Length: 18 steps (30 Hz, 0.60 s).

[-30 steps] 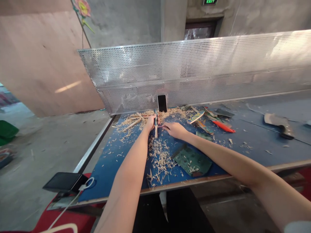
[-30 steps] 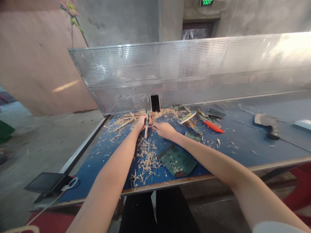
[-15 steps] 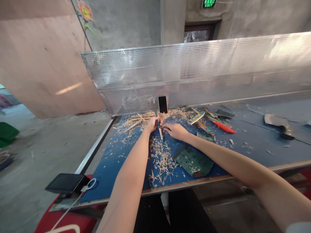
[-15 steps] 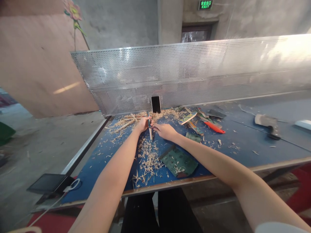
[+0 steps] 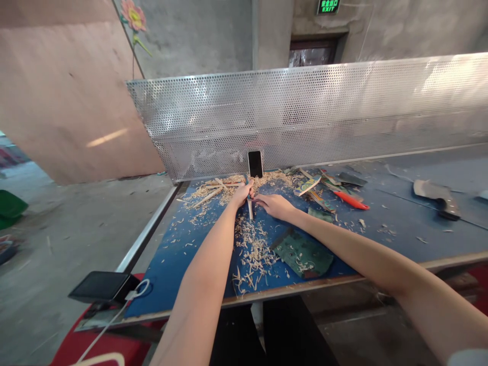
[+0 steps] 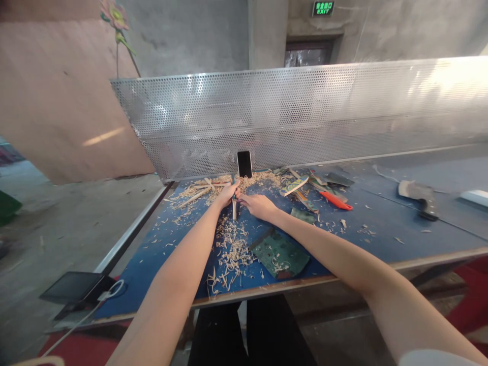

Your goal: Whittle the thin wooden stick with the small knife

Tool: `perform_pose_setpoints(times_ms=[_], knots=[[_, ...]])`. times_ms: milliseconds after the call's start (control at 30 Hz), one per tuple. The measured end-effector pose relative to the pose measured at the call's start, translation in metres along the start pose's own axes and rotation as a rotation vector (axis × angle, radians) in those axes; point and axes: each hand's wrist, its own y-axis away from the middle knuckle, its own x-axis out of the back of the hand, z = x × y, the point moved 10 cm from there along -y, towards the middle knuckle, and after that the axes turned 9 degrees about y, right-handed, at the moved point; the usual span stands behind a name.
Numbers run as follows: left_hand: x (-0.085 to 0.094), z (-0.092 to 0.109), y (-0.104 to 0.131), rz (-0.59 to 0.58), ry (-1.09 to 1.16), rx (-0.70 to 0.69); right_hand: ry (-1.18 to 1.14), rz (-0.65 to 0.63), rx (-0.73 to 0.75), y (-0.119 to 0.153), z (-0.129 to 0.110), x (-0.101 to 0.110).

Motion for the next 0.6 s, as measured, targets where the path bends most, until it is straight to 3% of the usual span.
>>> perform_pose_setpoints(times_ms=[267, 600], knots=[[0.006, -0.002, -0.004, 0.045, 0.05, -0.025, -0.134, 0.039, -0.032, -0.006, 0.007, -0.002], [0.006, 0.004, 0.006, 0.058, 0.124, -0.039, -0.332, -0.022, 0.08, -0.006, -0.013, 0.005]])
